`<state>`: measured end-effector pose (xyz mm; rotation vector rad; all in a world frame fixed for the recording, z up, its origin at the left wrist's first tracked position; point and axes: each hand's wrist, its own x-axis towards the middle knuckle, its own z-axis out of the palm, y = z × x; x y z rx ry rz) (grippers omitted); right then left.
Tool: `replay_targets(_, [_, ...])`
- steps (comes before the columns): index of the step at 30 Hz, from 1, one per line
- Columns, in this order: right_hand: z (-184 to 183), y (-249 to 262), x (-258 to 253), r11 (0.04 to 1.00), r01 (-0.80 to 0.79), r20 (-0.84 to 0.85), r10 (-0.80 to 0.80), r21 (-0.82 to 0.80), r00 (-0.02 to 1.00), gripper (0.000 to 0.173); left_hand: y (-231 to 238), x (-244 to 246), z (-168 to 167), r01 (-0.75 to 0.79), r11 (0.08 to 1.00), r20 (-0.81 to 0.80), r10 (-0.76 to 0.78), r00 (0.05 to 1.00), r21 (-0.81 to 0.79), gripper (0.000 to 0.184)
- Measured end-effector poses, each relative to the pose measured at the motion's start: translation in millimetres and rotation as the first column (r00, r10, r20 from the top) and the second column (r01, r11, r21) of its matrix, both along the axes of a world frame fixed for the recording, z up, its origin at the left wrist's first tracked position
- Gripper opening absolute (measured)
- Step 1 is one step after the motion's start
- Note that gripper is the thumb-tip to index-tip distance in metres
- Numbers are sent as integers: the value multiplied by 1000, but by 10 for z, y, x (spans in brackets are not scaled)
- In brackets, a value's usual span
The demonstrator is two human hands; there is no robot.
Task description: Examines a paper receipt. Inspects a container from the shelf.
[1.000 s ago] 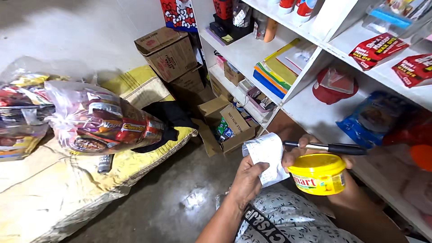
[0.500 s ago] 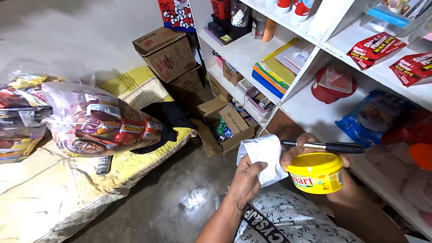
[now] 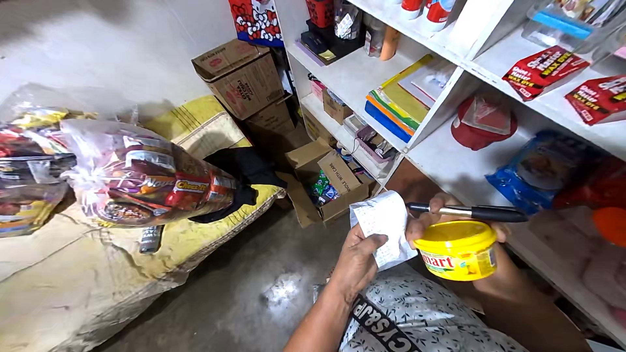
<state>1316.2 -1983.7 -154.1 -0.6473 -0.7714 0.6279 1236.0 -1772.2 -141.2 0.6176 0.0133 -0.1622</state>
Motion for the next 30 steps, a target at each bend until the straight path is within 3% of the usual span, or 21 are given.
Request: replay_targets(30, [-24,-55,-5,999,-41,46,41,-9,998,71,-19,-46,14,7,1000,10,-7,1000,19,28])
